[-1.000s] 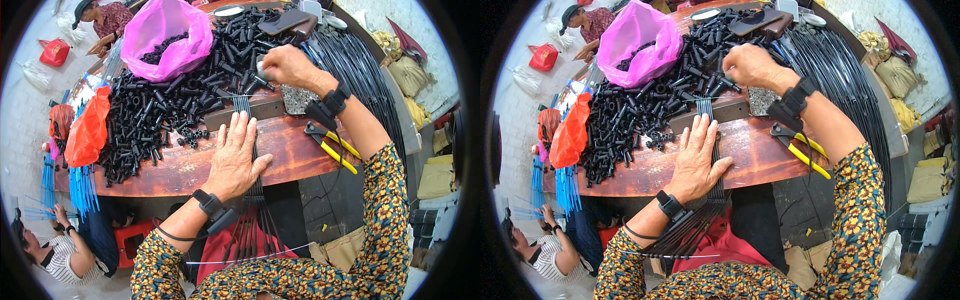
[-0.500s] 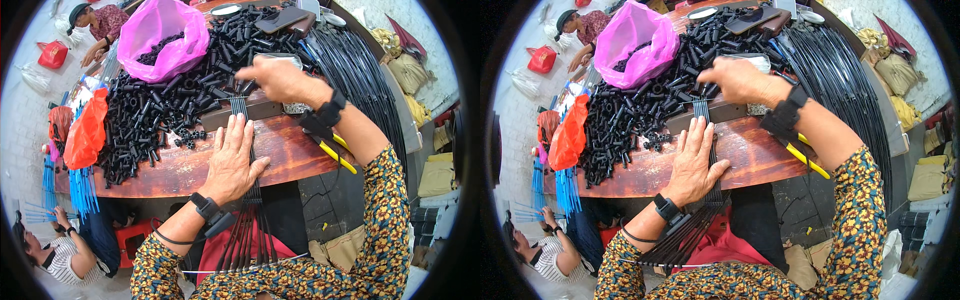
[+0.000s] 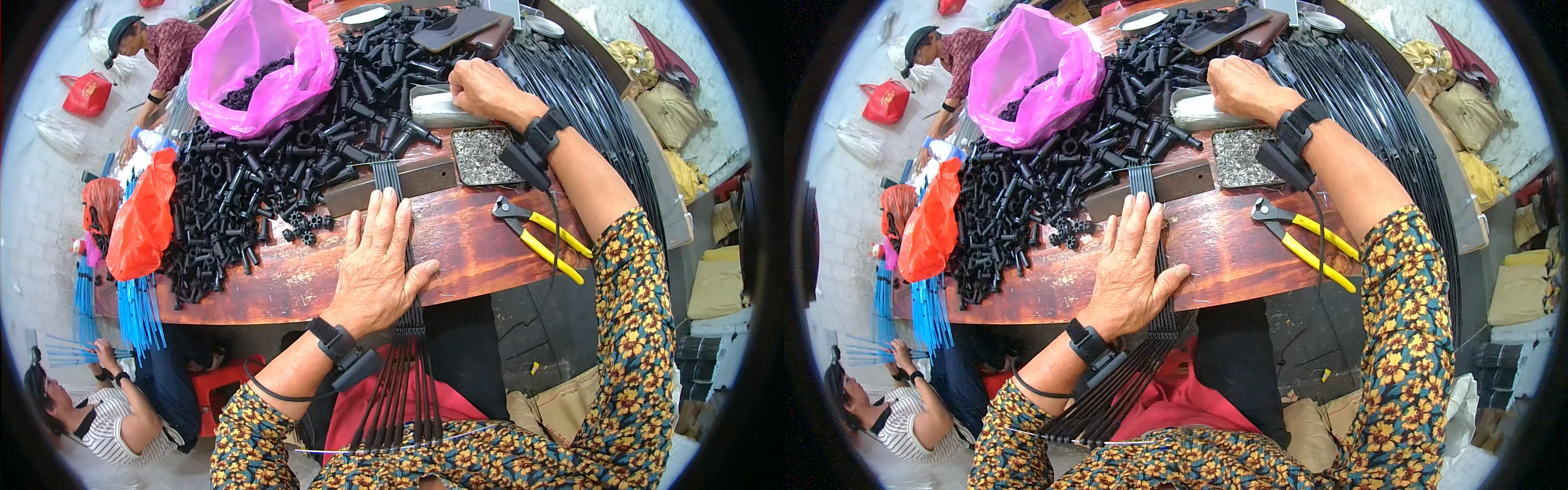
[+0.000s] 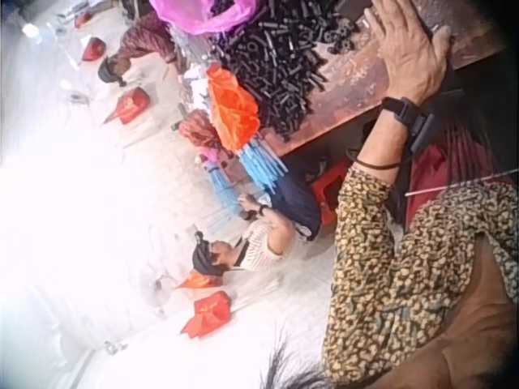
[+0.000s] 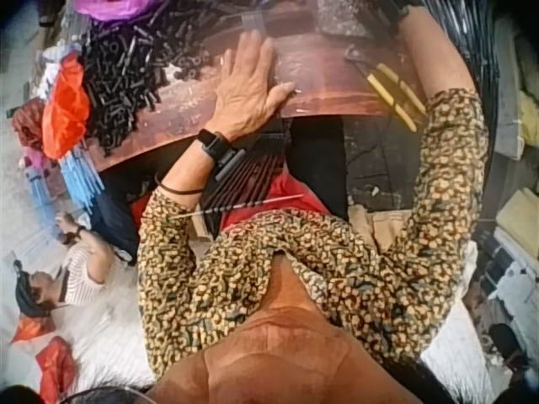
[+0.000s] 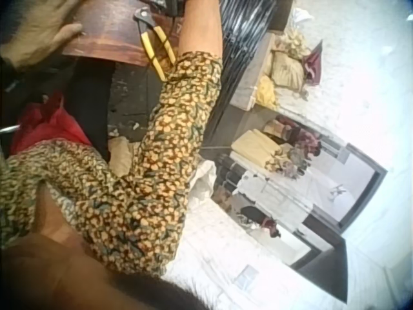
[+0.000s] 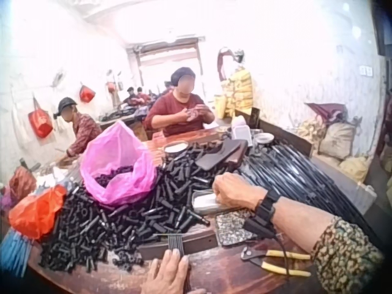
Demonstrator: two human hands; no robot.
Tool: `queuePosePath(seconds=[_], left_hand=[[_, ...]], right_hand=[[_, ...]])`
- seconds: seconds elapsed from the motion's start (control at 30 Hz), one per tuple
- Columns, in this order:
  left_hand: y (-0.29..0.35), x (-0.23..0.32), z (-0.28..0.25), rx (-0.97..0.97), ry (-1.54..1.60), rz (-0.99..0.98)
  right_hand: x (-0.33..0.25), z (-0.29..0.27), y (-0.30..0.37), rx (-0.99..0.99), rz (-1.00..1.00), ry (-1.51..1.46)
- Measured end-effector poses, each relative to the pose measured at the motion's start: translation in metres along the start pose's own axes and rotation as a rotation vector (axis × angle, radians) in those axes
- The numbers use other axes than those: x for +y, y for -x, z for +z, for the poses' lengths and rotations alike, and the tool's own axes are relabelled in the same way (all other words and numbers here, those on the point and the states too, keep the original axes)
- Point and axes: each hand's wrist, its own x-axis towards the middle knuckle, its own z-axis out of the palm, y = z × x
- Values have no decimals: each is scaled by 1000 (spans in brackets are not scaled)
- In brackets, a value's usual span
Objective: Assembling umbrella frames by inserting ribs into a central hub and securing them.
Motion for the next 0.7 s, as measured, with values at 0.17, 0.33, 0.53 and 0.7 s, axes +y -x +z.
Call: queuePosePath(seconds=[0.17, 0.33, 0.53, 0.7], left_hand=[[-1, 1, 1, -3, 6, 6], [1, -2, 1, -7, -10, -2], [-1, 0, 1, -18, -11, -4], [-2, 0, 1, -25, 2, -11]], right_hand=[[2, -7, 2, 6, 23, -15], [-34, -26, 20, -1, -165, -138], [-66, -23, 48, -205, -168, -350], [-68, -10, 50, -266, -142, -359]])
